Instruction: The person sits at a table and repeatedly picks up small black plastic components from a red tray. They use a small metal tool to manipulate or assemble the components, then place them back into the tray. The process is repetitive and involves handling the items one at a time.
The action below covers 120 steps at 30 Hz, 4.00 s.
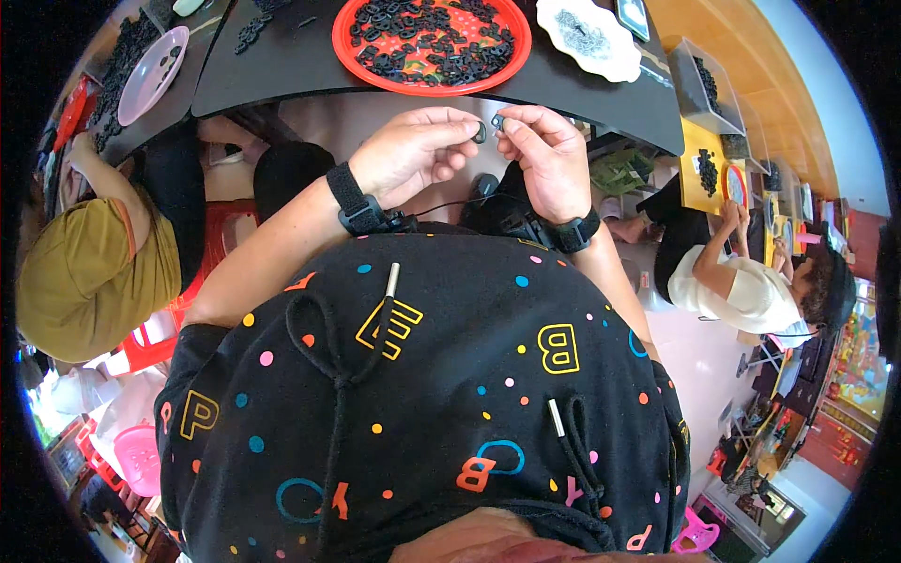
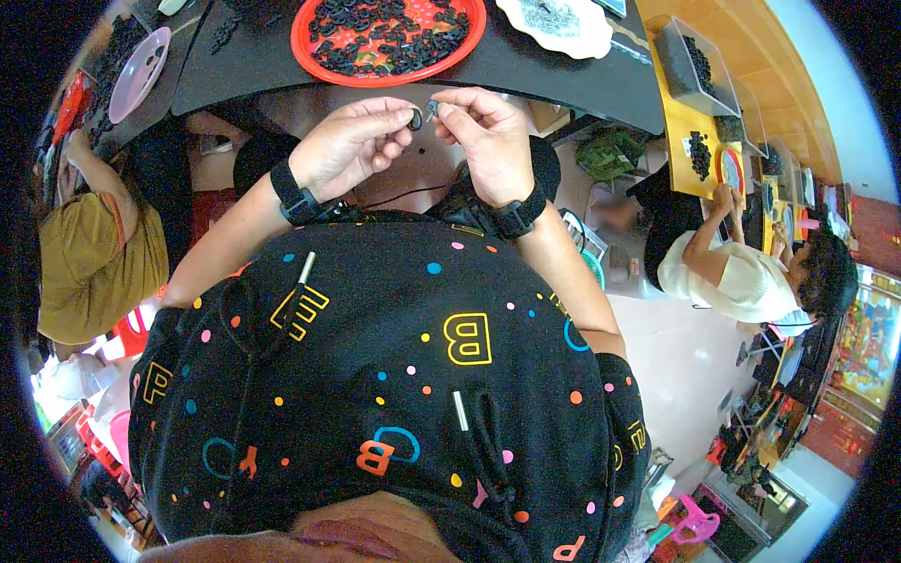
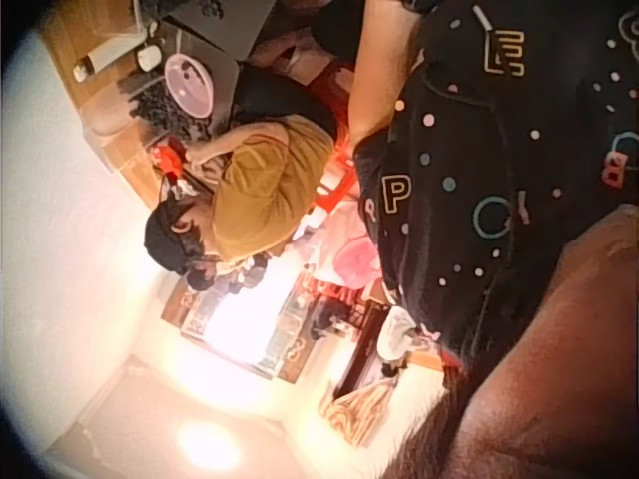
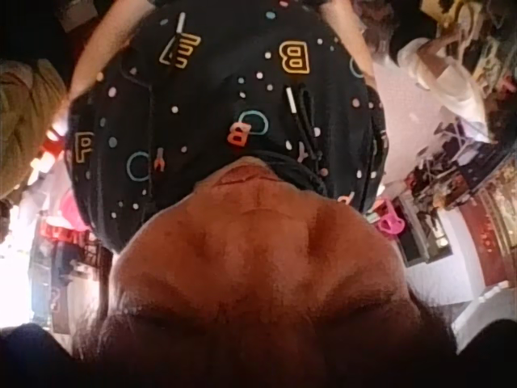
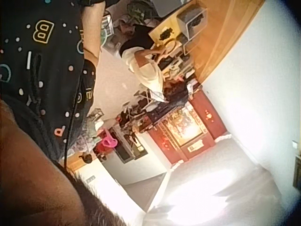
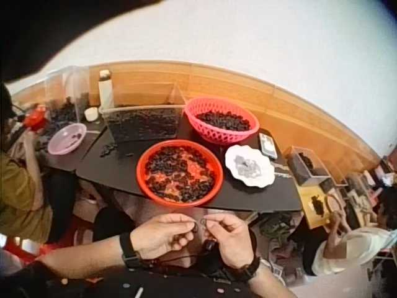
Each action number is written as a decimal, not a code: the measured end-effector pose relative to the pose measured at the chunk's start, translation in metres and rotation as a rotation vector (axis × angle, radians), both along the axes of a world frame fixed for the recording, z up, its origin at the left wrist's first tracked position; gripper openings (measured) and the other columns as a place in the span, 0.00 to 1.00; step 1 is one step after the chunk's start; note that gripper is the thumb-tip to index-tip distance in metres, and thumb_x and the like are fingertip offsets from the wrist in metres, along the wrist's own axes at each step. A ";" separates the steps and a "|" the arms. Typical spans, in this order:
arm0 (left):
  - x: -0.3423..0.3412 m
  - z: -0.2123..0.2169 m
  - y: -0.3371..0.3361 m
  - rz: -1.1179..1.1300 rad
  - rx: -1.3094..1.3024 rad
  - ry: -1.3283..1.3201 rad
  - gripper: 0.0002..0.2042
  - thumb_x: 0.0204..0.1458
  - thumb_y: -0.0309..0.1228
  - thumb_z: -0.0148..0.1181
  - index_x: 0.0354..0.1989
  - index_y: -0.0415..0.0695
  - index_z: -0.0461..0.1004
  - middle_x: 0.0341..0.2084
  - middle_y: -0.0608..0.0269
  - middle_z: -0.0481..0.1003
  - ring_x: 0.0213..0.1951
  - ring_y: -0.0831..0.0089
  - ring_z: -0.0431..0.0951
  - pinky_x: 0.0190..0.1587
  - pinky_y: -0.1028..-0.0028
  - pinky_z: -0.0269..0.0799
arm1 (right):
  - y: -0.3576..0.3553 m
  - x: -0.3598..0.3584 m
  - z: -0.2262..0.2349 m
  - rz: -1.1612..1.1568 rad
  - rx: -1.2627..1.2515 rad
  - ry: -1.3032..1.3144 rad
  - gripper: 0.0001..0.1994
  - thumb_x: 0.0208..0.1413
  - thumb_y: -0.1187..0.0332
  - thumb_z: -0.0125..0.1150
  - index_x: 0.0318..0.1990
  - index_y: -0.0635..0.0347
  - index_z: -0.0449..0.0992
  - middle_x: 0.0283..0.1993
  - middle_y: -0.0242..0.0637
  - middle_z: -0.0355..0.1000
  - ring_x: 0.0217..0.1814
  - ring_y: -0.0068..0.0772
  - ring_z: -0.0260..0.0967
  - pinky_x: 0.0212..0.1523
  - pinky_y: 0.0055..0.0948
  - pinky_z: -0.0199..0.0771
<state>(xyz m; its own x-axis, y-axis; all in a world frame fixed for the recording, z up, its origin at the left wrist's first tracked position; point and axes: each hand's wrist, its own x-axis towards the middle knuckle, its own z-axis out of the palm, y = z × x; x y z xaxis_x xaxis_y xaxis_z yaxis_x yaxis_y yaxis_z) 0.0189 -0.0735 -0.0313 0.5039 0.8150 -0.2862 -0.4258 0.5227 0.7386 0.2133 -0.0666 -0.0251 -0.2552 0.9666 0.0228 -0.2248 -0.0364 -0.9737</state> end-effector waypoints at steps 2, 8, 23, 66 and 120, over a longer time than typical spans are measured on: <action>0.003 0.003 -0.001 0.019 0.005 -0.031 0.08 0.56 0.32 0.53 0.40 0.42 0.71 0.29 0.65 0.75 0.27 0.81 0.75 0.28 0.86 0.71 | 0.000 0.000 -0.002 0.008 0.006 0.001 0.07 0.55 0.75 0.55 0.40 0.65 0.74 0.31 0.33 0.72 0.30 0.19 0.67 0.33 0.18 0.67; 0.005 -0.004 0.003 -0.001 -0.022 -0.104 0.09 0.56 0.30 0.52 0.41 0.40 0.70 0.33 0.61 0.76 0.31 0.79 0.76 0.33 0.84 0.73 | 0.001 -0.002 -0.003 0.043 0.022 0.018 0.07 0.55 0.75 0.55 0.40 0.65 0.75 0.30 0.32 0.73 0.29 0.19 0.68 0.32 0.18 0.68; 0.009 -0.003 0.008 0.032 0.064 -0.027 0.10 0.54 0.25 0.53 0.44 0.37 0.68 0.38 0.62 0.72 0.41 0.74 0.75 0.43 0.81 0.72 | 0.009 0.002 -0.005 -0.020 0.012 0.063 0.07 0.53 0.75 0.57 0.39 0.65 0.74 0.29 0.33 0.73 0.29 0.19 0.68 0.32 0.17 0.69; 0.010 0.000 0.001 0.090 0.224 0.182 0.12 0.52 0.23 0.55 0.46 0.36 0.68 0.39 0.60 0.73 0.39 0.74 0.76 0.44 0.79 0.73 | 0.005 -0.002 -0.008 -0.024 0.061 -0.157 0.04 0.51 0.76 0.59 0.35 0.62 0.76 0.30 0.27 0.73 0.29 0.13 0.66 0.30 0.14 0.67; 0.007 0.001 0.000 0.047 0.135 0.241 0.08 0.55 0.32 0.54 0.39 0.43 0.73 0.33 0.68 0.74 0.34 0.82 0.73 0.37 0.81 0.71 | -0.005 -0.014 0.005 -0.079 0.615 -0.712 0.11 0.43 0.72 0.64 0.37 0.62 0.75 0.28 0.39 0.71 0.26 0.31 0.70 0.27 0.26 0.71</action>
<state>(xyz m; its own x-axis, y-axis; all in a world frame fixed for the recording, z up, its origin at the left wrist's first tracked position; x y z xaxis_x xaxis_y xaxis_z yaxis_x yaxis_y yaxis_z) 0.0261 -0.0735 -0.0303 0.3948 0.8749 -0.2805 -0.2507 0.3963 0.8832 0.1991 -0.0720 -0.0205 -0.3402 0.8517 0.3987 0.4504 0.5197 -0.7260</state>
